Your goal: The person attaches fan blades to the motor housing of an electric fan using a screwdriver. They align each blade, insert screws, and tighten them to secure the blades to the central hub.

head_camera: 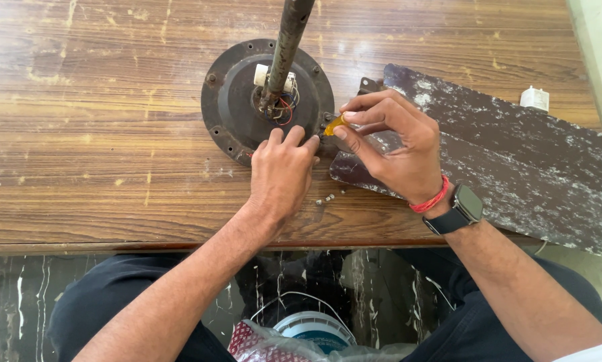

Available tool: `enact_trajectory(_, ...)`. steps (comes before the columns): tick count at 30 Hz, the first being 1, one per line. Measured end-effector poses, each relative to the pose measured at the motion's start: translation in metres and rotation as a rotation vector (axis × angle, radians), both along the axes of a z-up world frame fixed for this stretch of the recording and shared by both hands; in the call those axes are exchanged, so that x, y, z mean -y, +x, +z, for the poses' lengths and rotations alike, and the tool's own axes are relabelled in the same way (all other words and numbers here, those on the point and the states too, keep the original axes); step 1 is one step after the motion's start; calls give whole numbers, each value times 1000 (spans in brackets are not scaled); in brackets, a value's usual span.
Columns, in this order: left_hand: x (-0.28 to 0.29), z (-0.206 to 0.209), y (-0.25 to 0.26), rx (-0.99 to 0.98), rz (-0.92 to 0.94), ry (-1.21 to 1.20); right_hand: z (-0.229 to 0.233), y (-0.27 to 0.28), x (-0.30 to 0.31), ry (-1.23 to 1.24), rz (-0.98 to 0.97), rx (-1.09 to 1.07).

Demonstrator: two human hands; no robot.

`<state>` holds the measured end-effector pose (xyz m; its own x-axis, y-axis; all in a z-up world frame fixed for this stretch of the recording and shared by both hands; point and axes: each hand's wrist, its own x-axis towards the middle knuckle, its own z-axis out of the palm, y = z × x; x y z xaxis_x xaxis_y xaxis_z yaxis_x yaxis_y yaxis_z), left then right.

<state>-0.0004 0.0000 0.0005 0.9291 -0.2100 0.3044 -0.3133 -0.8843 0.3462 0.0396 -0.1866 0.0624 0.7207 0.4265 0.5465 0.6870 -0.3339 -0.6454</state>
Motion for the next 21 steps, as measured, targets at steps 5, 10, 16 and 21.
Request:
enact_trajectory(5, 0, -2, 0, 6, 2, 6, 1, 0, -2, -6, -20, 0)
enact_trajectory(10, 1, -4, 1, 19, 4, 2, 2, 1, -5, 22, -38, -38)
enact_trajectory(16, 2, -5, 2, 19, 13, 19, 1, -4, -11, 16, -63, 4)
enact_trajectory(21, 2, -4, 2, 35, 11, 4, 0, -12, -16, 43, -127, -6)
